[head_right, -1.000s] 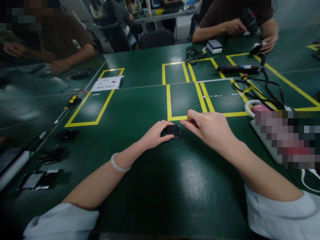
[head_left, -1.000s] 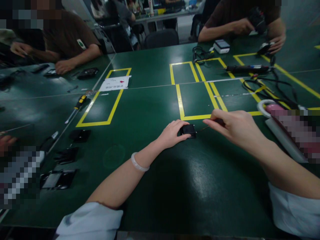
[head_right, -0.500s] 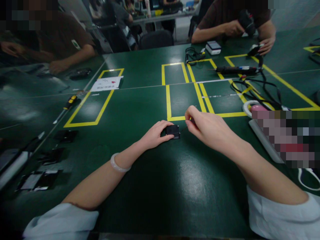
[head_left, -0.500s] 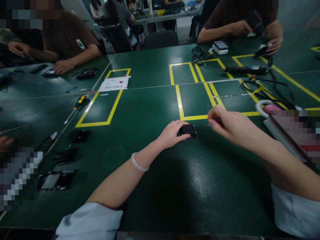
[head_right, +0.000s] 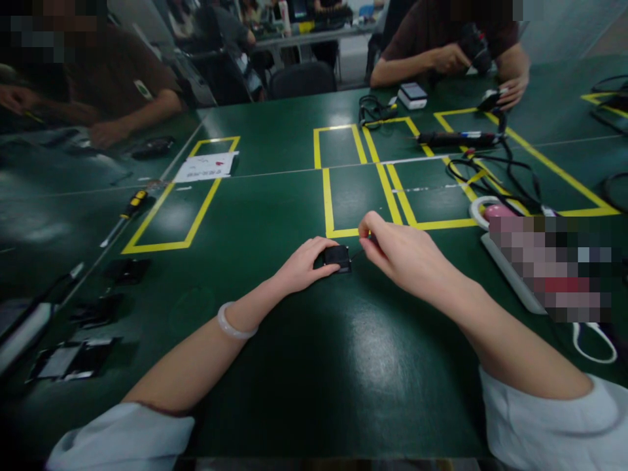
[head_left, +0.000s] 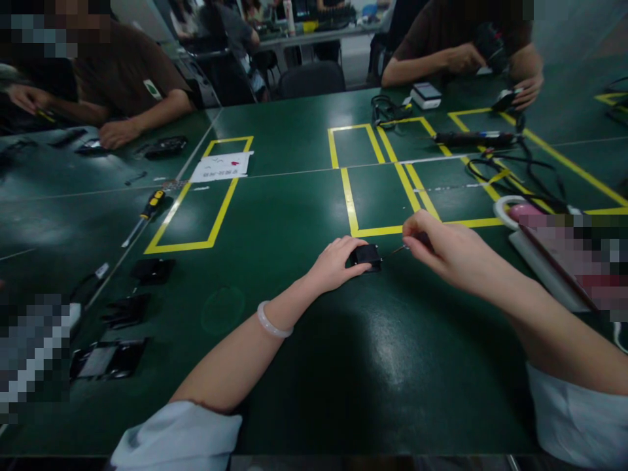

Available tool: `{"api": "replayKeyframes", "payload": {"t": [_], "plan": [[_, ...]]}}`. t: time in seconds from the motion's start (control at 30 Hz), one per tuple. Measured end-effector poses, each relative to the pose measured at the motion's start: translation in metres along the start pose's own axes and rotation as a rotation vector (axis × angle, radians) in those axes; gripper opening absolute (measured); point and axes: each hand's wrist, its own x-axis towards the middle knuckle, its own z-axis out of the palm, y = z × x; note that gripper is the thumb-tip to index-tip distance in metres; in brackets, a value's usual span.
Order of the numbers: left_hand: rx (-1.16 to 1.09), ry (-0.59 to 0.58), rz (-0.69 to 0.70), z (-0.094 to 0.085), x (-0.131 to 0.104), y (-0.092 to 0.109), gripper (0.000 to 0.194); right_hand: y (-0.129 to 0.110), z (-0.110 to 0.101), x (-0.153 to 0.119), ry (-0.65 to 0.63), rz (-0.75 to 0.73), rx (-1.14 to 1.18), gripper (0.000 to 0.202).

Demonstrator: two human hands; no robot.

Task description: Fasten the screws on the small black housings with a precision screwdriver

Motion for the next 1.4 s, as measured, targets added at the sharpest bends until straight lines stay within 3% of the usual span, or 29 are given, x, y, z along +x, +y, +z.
{"api": "replayKeyframes", "payload": {"t": [0.37, 0.63, 0.77, 0.93, 1.13, 1.4], "plan": [[0.001, 0.004, 0.002, 0.0, 0.0, 0.0, 0.038, -0.007, 0.004, 0.0, 0.07, 0.098, -0.109, 0.024], [-0.006, -0.006, 0.001, 0.0, 0.001, -0.001, 0.037, -0.006, -0.001, 0.005, 0.0, 0.033, 0.055, 0.016], [0.0, 0.0, 0.008, 0.0, 0.0, -0.001, 0.037, -0.006, -0.004, 0.01, -0.011, 0.059, 0.023, 0.015], [-0.003, -0.003, 0.013, 0.0, 0.0, -0.001, 0.036, -0.008, -0.002, 0.013, 0.026, 0.093, -0.102, 0.027], [-0.004, -0.006, 0.002, 0.0, 0.001, -0.001, 0.037, -0.006, 0.0, 0.011, 0.018, 0.017, -0.01, 0.02], [0.003, 0.008, 0.02, 0.001, 0.0, -0.002, 0.037, 0.002, -0.008, 0.009, -0.063, 0.043, 0.045, 0.014]]}}
